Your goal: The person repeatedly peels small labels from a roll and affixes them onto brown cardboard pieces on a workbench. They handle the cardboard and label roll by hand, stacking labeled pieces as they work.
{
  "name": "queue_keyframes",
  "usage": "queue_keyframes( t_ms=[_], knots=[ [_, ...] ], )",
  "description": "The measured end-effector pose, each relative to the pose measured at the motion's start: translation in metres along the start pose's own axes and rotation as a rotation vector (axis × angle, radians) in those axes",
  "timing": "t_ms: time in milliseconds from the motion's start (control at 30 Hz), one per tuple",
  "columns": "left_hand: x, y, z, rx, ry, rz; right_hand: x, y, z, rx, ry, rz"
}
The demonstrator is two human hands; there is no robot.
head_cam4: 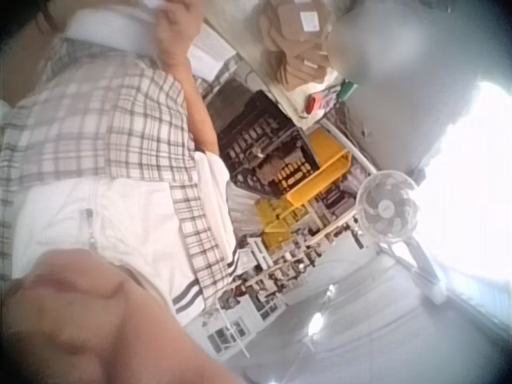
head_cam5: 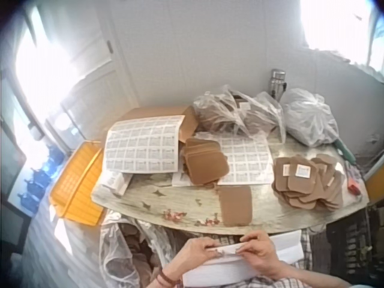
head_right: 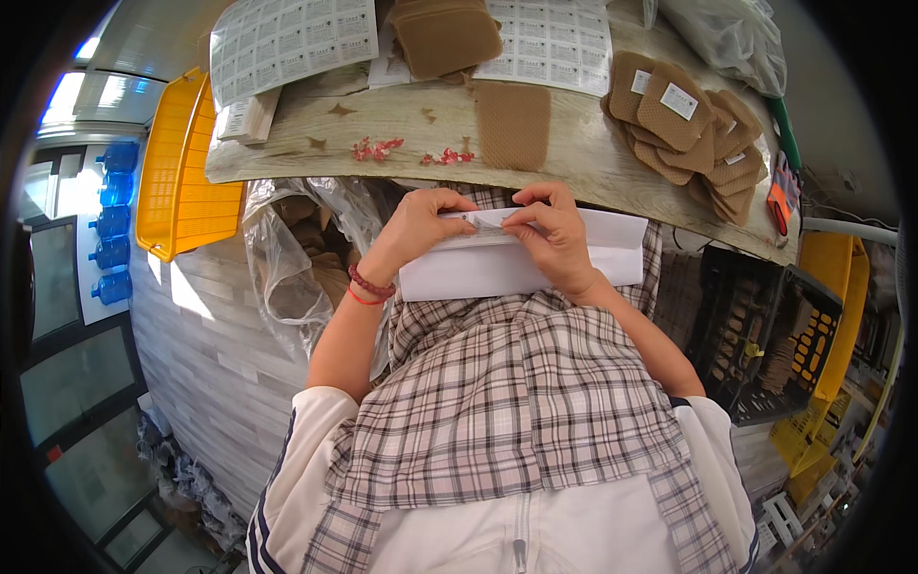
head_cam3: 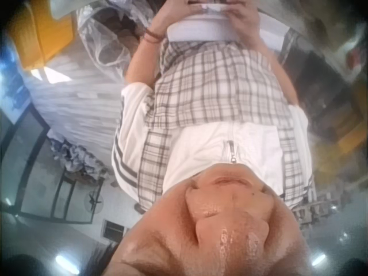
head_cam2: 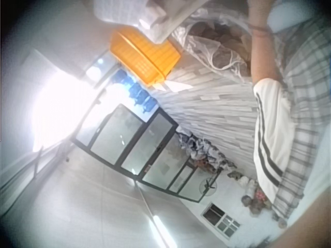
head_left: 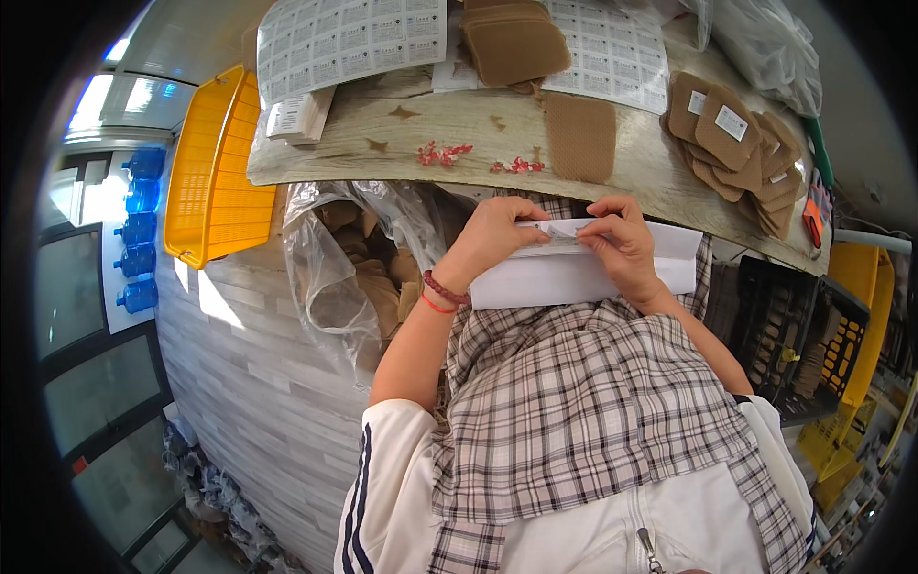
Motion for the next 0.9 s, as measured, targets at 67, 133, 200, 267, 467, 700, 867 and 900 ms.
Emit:
queue_keyframes(
  t_ms=[67,133,200,267,467,700,867,900],
  knots=[
    [-0.001,-0.001,0.005,-0.082,-0.065,-0.044,0.003,-0.007,0.002,0.003,-0.005,0.054],
    [0.000,-0.001,0.009,-0.097,-0.072,-0.047,0.012,-0.016,0.010,0.056,0.088,0.227],
    [0.016,-0.005,0.009,-0.030,0.047,0.171,0.027,-0.026,0.020,0.157,0.278,0.520],
    [0.033,-0.006,0.006,0.053,0.156,0.382,0.033,-0.040,0.045,0.141,0.362,0.377],
    [0.077,0.008,0.021,0.167,0.587,0.599,0.051,-0.037,0.120,0.110,0.270,0.079],
    [0.064,0.016,0.037,0.122,0.592,0.608,0.053,-0.033,0.124,0.180,0.278,-0.258],
    [0.067,0.015,0.037,0.125,0.588,0.611,0.055,-0.032,0.124,0.194,0.279,-0.365],
    [0.067,0.015,0.037,0.125,0.587,0.610,0.055,-0.033,0.124,0.194,0.268,-0.377]
  ],
)
Point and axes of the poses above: each hand's wrist, its own z-axis towards the middle knuckle, its own y-axis out of the palm, x = y × z, the point moved 9 cm from there along z, towards the middle knuckle, and after that the axes turned 3 degrees about y, right-handed, at the moved point
